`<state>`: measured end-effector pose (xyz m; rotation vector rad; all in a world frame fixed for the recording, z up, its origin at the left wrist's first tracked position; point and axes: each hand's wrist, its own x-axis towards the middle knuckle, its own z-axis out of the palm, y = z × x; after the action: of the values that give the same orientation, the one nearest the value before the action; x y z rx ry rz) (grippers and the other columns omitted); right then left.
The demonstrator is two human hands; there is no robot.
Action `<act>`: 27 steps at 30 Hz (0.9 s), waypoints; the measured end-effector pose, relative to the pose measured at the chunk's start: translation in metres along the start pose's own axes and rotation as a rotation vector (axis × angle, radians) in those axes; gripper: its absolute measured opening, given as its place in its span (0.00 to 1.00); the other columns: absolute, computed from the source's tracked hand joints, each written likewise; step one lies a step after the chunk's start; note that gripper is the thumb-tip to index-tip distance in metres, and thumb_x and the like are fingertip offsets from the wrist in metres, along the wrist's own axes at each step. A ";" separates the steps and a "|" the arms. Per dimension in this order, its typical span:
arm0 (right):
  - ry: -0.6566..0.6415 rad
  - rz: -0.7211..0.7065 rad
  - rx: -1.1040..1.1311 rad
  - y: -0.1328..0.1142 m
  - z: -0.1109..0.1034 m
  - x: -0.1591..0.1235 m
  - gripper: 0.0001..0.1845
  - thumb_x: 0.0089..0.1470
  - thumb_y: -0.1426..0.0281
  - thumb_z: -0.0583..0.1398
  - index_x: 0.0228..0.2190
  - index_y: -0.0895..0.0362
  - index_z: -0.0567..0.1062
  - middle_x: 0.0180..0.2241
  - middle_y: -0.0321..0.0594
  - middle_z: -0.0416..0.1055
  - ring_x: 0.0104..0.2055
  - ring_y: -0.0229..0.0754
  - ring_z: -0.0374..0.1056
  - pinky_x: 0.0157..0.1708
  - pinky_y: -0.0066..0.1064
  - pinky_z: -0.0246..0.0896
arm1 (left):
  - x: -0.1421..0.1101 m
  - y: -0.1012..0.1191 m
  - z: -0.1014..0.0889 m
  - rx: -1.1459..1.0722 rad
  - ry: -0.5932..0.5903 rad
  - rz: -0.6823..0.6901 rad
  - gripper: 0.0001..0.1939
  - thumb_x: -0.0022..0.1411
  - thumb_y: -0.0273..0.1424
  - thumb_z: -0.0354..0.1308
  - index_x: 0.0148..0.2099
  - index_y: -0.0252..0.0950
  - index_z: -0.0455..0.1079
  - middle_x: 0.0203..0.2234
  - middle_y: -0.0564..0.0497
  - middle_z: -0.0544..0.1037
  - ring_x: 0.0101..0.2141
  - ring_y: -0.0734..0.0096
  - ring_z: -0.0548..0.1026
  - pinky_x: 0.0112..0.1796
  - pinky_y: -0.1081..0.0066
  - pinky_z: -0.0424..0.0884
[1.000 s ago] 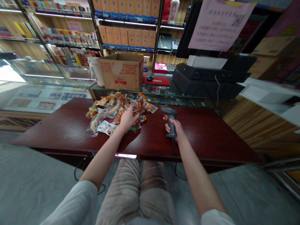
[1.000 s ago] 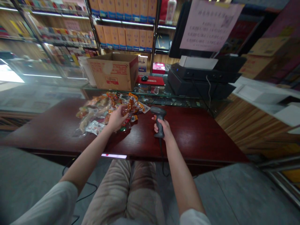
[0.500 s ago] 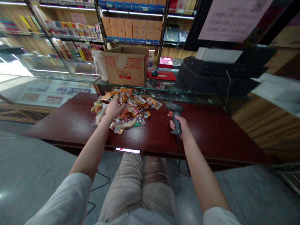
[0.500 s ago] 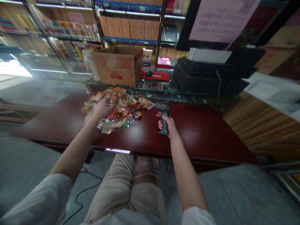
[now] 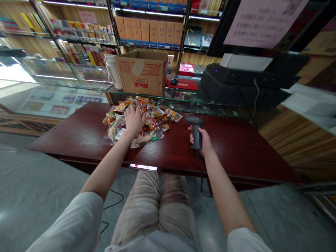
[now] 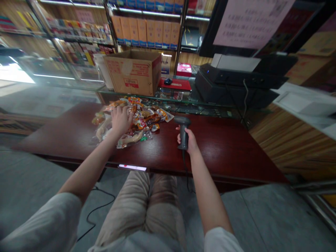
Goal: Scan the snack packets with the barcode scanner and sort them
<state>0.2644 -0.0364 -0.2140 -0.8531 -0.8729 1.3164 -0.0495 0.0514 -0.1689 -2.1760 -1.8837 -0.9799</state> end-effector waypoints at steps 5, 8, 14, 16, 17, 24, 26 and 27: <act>-0.007 -0.026 -0.106 0.007 0.026 0.004 0.16 0.50 0.59 0.57 0.39 0.53 0.72 0.24 0.34 0.72 0.22 0.38 0.64 0.22 0.29 0.59 | -0.015 0.046 0.007 -0.625 -0.331 0.102 0.19 0.66 0.41 0.52 0.47 0.31 0.74 0.45 0.40 0.76 0.49 0.53 0.72 0.53 0.57 0.64; -0.009 -0.111 -0.281 0.018 0.061 0.003 0.18 0.51 0.59 0.60 0.44 0.51 0.71 0.29 0.34 0.73 0.30 0.40 0.69 0.31 0.32 0.66 | -0.029 0.070 0.021 -1.216 -0.628 -0.104 0.24 0.60 0.46 0.60 0.51 0.33 0.72 0.44 0.43 0.78 0.46 0.60 0.75 0.47 0.64 0.69; 0.037 -0.397 -0.746 0.054 0.110 0.013 0.28 0.55 0.57 0.59 0.55 0.51 0.69 0.50 0.46 0.65 0.56 0.50 0.63 0.59 0.46 0.59 | -0.051 0.078 0.023 -1.784 -0.617 -0.555 0.20 0.52 0.39 0.70 0.44 0.33 0.74 0.35 0.47 0.80 0.39 0.66 0.78 0.42 0.70 0.72; 0.033 -0.419 -0.884 0.059 0.117 0.016 0.29 0.55 0.57 0.59 0.56 0.50 0.69 0.49 0.46 0.64 0.56 0.52 0.63 0.59 0.50 0.58 | -0.053 0.072 0.016 -1.844 -0.547 -0.631 0.15 0.54 0.35 0.68 0.41 0.32 0.74 0.32 0.48 0.80 0.36 0.68 0.78 0.40 0.71 0.73; 0.020 -0.424 -0.932 0.060 0.121 0.016 0.29 0.55 0.57 0.59 0.57 0.49 0.69 0.48 0.46 0.63 0.55 0.53 0.63 0.58 0.51 0.59 | -0.052 0.068 0.012 -1.863 -0.526 -0.651 0.13 0.55 0.34 0.68 0.40 0.32 0.74 0.31 0.48 0.80 0.35 0.69 0.78 0.39 0.72 0.73; 0.019 -0.565 -1.002 0.038 0.139 0.018 0.25 0.53 0.61 0.61 0.53 0.49 0.69 0.52 0.46 0.65 0.55 0.53 0.63 0.55 0.53 0.60 | -0.034 0.030 -0.013 -1.876 -0.528 -0.601 0.10 0.60 0.34 0.62 0.39 0.30 0.72 0.23 0.49 0.76 0.22 0.72 0.74 0.25 0.74 0.72; 0.050 -0.551 -0.967 0.035 0.132 0.036 0.22 0.51 0.61 0.61 0.48 0.51 0.70 0.49 0.46 0.68 0.49 0.50 0.66 0.53 0.50 0.62 | -0.026 0.013 -0.021 -1.850 -0.527 -0.551 0.13 0.60 0.38 0.61 0.38 0.31 0.71 0.19 0.52 0.73 0.18 0.75 0.70 0.20 0.75 0.68; 0.058 -0.510 -0.925 0.035 0.127 0.048 0.21 0.51 0.62 0.61 0.47 0.53 0.70 0.46 0.46 0.70 0.46 0.49 0.68 0.50 0.48 0.64 | -0.022 0.004 -0.025 -1.839 -0.516 -0.532 0.14 0.60 0.39 0.61 0.38 0.31 0.70 0.17 0.54 0.70 0.16 0.76 0.67 0.19 0.76 0.67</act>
<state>0.1375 0.0175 -0.1882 -1.2429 -1.5651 0.3958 -0.0562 0.0195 -0.1595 -2.5519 -1.8390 -3.6131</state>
